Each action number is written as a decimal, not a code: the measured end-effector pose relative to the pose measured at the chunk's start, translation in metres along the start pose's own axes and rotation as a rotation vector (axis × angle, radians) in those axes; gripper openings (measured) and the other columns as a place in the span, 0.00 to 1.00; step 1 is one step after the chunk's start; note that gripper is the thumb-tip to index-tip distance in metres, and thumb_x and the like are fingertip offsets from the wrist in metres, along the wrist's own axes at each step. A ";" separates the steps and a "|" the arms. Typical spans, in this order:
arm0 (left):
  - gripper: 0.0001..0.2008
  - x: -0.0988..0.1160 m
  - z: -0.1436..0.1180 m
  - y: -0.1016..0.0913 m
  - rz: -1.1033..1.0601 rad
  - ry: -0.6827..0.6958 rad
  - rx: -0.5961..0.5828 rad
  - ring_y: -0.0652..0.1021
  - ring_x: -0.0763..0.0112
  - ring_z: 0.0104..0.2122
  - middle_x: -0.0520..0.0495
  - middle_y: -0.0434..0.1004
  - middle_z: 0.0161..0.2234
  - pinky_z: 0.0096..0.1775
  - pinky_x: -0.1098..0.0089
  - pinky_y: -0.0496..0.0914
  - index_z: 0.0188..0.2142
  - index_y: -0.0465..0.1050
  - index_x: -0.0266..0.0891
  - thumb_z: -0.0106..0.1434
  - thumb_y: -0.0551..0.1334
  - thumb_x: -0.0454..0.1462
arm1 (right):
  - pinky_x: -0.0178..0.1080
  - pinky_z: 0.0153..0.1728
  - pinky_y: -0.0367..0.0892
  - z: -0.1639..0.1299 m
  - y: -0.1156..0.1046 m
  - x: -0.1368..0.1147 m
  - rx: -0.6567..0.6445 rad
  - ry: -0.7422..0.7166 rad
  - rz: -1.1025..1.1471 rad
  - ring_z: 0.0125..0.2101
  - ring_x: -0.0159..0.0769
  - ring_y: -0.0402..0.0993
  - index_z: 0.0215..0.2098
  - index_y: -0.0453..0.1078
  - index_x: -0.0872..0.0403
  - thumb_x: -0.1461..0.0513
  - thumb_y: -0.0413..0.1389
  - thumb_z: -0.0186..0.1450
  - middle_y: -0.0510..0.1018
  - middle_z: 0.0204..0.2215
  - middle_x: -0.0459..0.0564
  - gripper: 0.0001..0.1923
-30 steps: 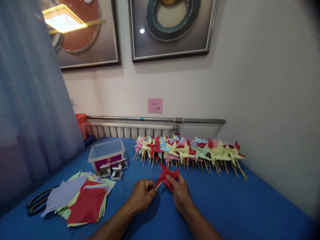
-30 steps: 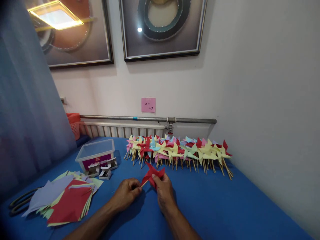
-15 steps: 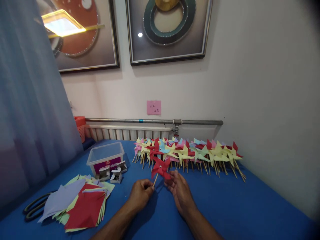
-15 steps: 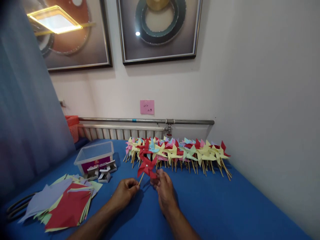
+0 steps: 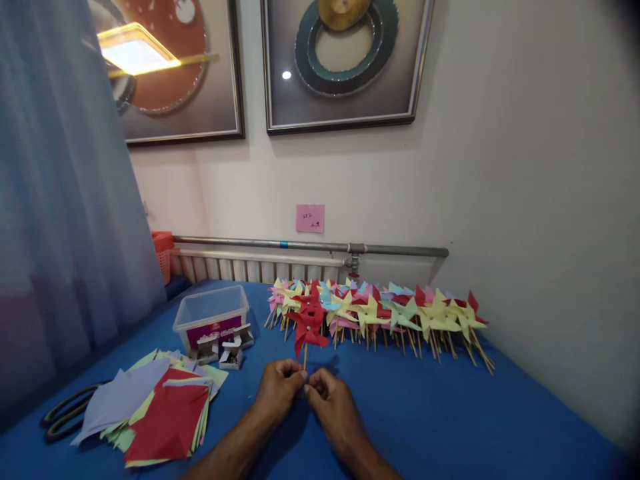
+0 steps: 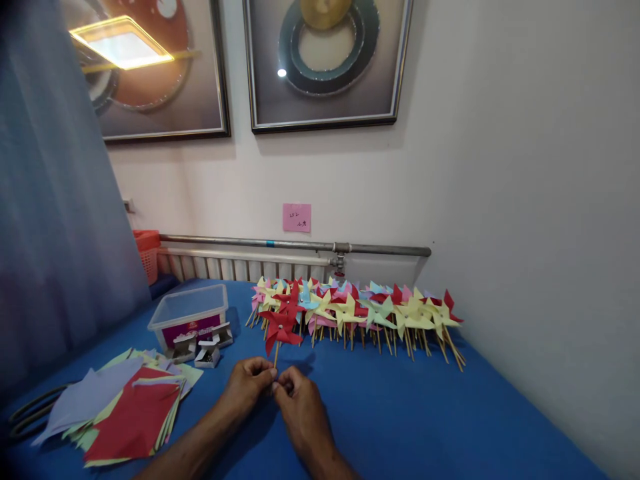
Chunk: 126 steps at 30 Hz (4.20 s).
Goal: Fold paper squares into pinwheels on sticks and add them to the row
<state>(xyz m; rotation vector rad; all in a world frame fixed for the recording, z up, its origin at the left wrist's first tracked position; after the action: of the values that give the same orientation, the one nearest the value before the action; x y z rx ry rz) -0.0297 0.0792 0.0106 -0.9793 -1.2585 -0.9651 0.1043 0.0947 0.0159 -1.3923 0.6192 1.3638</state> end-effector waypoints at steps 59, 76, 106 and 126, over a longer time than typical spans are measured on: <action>0.12 0.010 -0.012 0.003 0.418 0.080 -0.060 0.66 0.70 0.23 0.53 0.68 0.20 0.29 0.70 0.56 0.25 0.74 0.39 0.56 0.60 0.44 | 0.40 0.35 0.66 0.017 -0.179 0.027 0.401 0.406 -0.914 0.41 0.47 0.84 0.40 0.78 0.53 0.61 0.48 0.72 0.86 0.38 0.61 0.15; 0.11 0.036 -0.007 -0.029 0.493 0.178 0.086 0.71 0.68 0.26 0.51 0.72 0.22 0.31 0.70 0.59 0.25 0.75 0.39 0.59 0.60 0.42 | 0.39 0.35 0.66 0.013 -0.183 0.021 0.461 0.386 -0.899 0.41 0.45 0.83 0.46 0.75 0.53 0.57 0.49 0.73 0.85 0.40 0.59 0.14; 0.11 0.026 -0.001 -0.021 1.148 0.252 -0.171 0.79 0.61 0.42 0.43 0.80 0.41 0.42 0.67 0.66 0.40 0.81 0.41 0.66 0.58 0.34 | 0.38 0.34 0.59 0.002 -0.024 -0.022 -0.019 -0.216 -0.671 0.31 0.38 0.75 0.33 0.68 0.49 0.60 0.50 0.71 0.80 0.30 0.47 0.09; 0.22 0.034 -0.140 -0.198 1.584 0.169 0.658 0.67 0.47 0.63 0.33 0.72 0.62 0.61 0.48 0.59 0.54 0.77 0.33 0.67 0.58 0.43 | 0.39 0.33 0.59 0.005 -0.022 -0.017 -0.059 -0.193 -0.601 0.30 0.40 0.75 0.31 0.66 0.49 0.57 0.48 0.69 0.79 0.29 0.49 0.10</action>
<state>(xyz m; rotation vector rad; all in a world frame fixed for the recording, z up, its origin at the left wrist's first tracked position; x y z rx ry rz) -0.1748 -0.1143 0.0473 -0.9495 -0.2852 0.5724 0.1186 0.1016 0.0394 -1.3282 0.0183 1.0125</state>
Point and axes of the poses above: each hand's wrist, its own z-axis towards the middle knuckle, its own y-axis out of the palm, x = y × z, the point moved 9 cm from there along z, towards the middle knuckle
